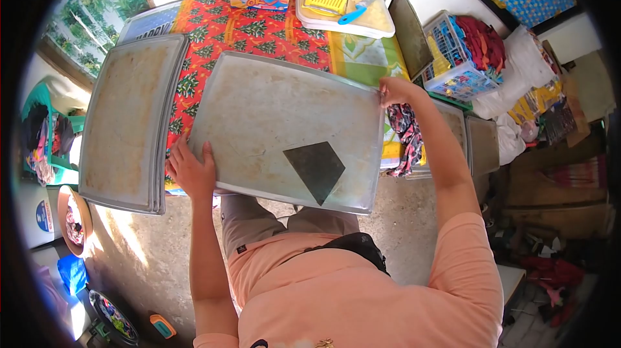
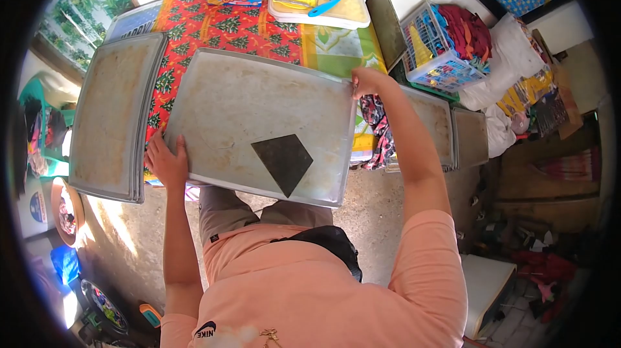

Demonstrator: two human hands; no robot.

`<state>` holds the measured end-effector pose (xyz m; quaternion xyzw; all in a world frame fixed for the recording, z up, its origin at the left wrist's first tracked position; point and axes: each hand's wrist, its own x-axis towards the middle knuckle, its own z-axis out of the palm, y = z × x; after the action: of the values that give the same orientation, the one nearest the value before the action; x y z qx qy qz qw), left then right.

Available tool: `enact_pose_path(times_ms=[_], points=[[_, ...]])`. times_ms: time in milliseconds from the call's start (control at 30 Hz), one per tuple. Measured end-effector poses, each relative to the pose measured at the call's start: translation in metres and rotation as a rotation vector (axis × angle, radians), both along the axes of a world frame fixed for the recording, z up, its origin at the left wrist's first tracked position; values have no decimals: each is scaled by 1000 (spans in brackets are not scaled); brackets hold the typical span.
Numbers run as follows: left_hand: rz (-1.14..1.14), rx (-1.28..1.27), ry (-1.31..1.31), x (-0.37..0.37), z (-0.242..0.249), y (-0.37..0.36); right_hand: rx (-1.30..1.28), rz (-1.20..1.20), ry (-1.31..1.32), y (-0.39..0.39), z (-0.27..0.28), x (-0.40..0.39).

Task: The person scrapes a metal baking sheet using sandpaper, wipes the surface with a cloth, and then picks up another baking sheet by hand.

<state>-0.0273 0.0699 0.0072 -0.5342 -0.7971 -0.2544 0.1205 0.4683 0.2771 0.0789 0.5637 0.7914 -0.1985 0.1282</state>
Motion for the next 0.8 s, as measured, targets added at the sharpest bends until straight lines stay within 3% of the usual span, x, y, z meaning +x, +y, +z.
enact_pose_path(times_ms=[300,500,600,800], points=[[5,-2,8,1,0,0,86,-34,-170,4,-6,-8],[9,4,-4,2,2,0,56,122,-374,-7,6,-28],[6,14,-6,2,0,0,114,94,-275,0,3,-24],[3,15,-4,2,3,0,143,139,-365,-3,-3,-26]])
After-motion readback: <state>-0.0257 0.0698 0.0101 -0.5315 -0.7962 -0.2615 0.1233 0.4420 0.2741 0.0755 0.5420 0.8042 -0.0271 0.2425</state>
